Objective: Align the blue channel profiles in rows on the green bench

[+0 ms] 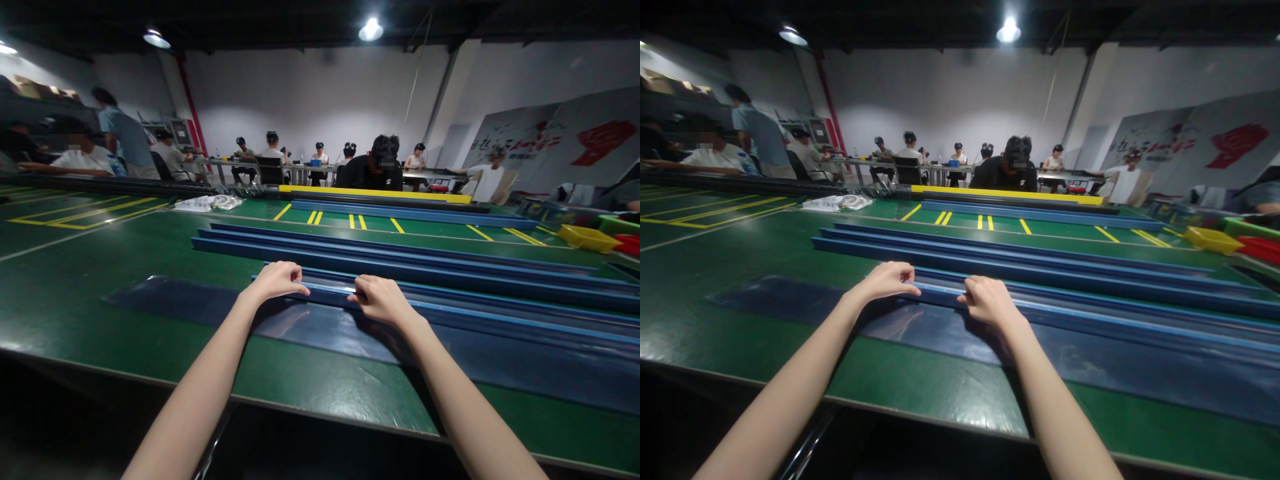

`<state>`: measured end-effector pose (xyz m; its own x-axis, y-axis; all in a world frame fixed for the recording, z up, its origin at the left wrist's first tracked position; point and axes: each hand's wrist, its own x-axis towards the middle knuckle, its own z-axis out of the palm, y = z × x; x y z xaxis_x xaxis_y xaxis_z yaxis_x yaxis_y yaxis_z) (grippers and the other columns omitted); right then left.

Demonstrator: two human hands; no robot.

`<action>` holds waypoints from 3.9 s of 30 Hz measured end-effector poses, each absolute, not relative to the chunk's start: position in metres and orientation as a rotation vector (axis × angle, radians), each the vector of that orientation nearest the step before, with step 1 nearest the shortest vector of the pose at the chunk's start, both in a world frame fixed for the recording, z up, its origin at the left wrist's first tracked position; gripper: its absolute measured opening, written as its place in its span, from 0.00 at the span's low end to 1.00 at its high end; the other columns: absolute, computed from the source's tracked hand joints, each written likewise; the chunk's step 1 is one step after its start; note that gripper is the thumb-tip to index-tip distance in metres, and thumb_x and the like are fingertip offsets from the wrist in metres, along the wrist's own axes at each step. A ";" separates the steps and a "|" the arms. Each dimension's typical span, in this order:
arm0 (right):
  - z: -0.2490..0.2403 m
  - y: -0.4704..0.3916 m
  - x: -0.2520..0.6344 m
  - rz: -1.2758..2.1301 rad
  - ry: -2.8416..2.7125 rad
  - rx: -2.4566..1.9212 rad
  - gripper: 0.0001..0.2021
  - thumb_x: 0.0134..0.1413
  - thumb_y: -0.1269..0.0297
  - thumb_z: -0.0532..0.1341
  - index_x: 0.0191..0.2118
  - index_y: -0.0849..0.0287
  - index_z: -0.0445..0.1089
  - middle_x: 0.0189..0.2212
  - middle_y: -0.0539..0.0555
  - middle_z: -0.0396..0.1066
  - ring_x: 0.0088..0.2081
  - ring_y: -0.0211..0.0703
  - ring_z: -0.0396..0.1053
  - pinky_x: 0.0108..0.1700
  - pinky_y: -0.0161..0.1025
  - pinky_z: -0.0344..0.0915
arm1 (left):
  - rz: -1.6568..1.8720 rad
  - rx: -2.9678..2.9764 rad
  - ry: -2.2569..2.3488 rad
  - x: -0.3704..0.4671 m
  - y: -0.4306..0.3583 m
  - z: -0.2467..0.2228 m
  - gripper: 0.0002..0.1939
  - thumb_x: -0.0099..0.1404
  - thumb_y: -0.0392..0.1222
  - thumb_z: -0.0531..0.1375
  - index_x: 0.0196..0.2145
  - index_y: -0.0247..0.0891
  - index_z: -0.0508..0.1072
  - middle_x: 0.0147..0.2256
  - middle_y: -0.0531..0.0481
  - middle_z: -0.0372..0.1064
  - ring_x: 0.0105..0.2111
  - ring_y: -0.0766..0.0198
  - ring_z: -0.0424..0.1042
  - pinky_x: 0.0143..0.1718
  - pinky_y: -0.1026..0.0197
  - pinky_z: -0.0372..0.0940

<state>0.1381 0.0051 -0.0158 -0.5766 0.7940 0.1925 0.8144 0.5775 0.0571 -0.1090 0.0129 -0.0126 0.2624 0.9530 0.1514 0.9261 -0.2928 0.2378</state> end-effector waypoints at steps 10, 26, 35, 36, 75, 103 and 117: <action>-0.022 0.007 0.138 -0.240 -2.615 -1.263 0.16 0.55 0.53 0.48 0.31 0.59 0.65 0.30 0.54 0.69 0.32 0.40 0.65 0.30 0.34 0.49 | 0.486 2.396 1.709 -0.111 0.015 -0.018 0.19 0.46 0.58 0.60 0.23 0.38 0.68 0.23 0.55 0.66 0.25 0.66 0.63 0.23 0.66 0.49; -0.018 0.018 0.094 0.097 -2.542 -1.156 0.11 0.49 0.55 0.57 0.33 0.56 0.67 0.32 0.49 0.69 0.33 0.36 0.65 0.30 0.30 0.51 | 0.565 2.187 1.539 -0.125 0.016 -0.015 0.13 0.47 0.49 0.61 0.25 0.37 0.70 0.24 0.54 0.66 0.26 0.66 0.64 0.25 0.66 0.55; -0.019 0.022 0.077 0.078 -2.547 -1.328 0.08 0.49 0.59 0.55 0.30 0.57 0.68 0.29 0.52 0.71 0.30 0.39 0.66 0.27 0.33 0.50 | 0.533 2.214 1.601 -0.135 0.014 -0.013 0.11 0.46 0.47 0.61 0.25 0.36 0.70 0.25 0.53 0.65 0.27 0.65 0.64 0.25 0.66 0.55; -0.018 0.022 0.076 0.081 -2.552 -1.345 0.08 0.49 0.59 0.55 0.30 0.57 0.68 0.29 0.52 0.71 0.30 0.39 0.66 0.27 0.33 0.50 | 0.529 2.217 1.599 -0.136 0.015 -0.013 0.11 0.46 0.46 0.61 0.25 0.36 0.70 0.25 0.53 0.65 0.27 0.66 0.64 0.25 0.66 0.55; -0.011 0.009 0.122 0.076 -2.644 -1.259 0.06 0.51 0.66 0.55 0.36 0.56 0.66 0.35 0.51 0.69 0.37 0.38 0.65 0.32 0.31 0.52 | 0.381 2.325 1.799 -0.126 0.007 -0.004 0.07 0.48 0.43 0.59 0.25 0.38 0.70 0.26 0.55 0.67 0.28 0.65 0.65 0.30 0.66 0.54; -0.027 -0.009 0.184 -0.155 -2.446 -1.527 0.08 0.54 0.63 0.54 0.32 0.58 0.68 0.32 0.53 0.69 0.35 0.39 0.65 0.30 0.32 0.50 | 0.334 2.850 1.490 0.012 0.006 -0.018 0.04 0.56 0.35 0.54 0.31 0.38 0.66 0.33 0.49 0.66 0.36 0.60 0.66 0.32 0.63 0.58; -0.028 -0.004 0.217 -0.235 -2.414 -1.598 0.06 0.52 0.69 0.53 0.33 0.58 0.67 0.33 0.53 0.68 0.37 0.40 0.65 0.33 0.33 0.52 | 0.195 2.657 1.833 -0.051 0.005 -0.004 0.04 0.53 0.33 0.57 0.28 0.39 0.67 0.34 0.49 0.67 0.38 0.59 0.66 0.31 0.63 0.57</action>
<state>0.2171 -0.0044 -0.0284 -0.3750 0.8828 0.2829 0.9208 0.3900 0.0037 -0.0515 0.0049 -0.0045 0.3514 0.9239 0.1510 0.9351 -0.3544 -0.0077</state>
